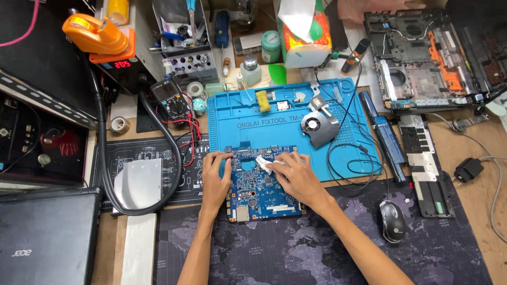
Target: Cleaning a laptop motherboard with a cloth and testing components using a multimeter
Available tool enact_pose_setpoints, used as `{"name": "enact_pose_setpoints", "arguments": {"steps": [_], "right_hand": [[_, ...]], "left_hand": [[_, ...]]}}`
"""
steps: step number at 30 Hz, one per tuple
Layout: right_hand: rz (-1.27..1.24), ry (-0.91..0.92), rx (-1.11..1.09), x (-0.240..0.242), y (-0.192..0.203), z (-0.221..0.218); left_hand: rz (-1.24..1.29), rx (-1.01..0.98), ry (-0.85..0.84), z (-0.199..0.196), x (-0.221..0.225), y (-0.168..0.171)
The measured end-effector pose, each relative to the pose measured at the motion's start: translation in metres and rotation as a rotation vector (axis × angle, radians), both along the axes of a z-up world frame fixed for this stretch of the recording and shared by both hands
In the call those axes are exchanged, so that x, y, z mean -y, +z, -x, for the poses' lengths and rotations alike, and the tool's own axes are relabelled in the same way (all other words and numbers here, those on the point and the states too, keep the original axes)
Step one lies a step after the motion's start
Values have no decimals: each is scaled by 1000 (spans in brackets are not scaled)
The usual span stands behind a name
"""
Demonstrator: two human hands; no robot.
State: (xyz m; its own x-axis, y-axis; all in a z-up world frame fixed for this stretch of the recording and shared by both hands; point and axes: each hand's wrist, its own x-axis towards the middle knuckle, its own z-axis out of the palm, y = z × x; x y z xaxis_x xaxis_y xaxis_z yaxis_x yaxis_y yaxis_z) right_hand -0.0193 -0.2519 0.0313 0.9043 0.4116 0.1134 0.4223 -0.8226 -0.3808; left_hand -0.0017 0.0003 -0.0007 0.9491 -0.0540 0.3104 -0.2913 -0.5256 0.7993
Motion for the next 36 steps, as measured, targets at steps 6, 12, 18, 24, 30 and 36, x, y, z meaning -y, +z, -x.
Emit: {"name": "enact_pose_setpoints", "arguments": {"steps": [6, 12, 18, 24, 30, 36], "right_hand": [[-2, 10, -38, 2, 4, -5], [71, 57, -18, -8, -4, -10], [168, 16, 8, -1, 0, -18], [122, 76, -54, -4, 12, -10], [-124, -12, -133, 6, 43, -20], [-472, -246, 169, 51, 2, -57]], "left_hand": [[-21, 22, 2, -1, -1, -7], [-42, -1, 2, -1, -2, -5], [-37, -16, 0, -1, -2, -4], [-23, -6, -8, 0, -1, -2], [-9, 3, 1, -2, -1, -5], [14, -6, 2, -3, -2, -7]]}}
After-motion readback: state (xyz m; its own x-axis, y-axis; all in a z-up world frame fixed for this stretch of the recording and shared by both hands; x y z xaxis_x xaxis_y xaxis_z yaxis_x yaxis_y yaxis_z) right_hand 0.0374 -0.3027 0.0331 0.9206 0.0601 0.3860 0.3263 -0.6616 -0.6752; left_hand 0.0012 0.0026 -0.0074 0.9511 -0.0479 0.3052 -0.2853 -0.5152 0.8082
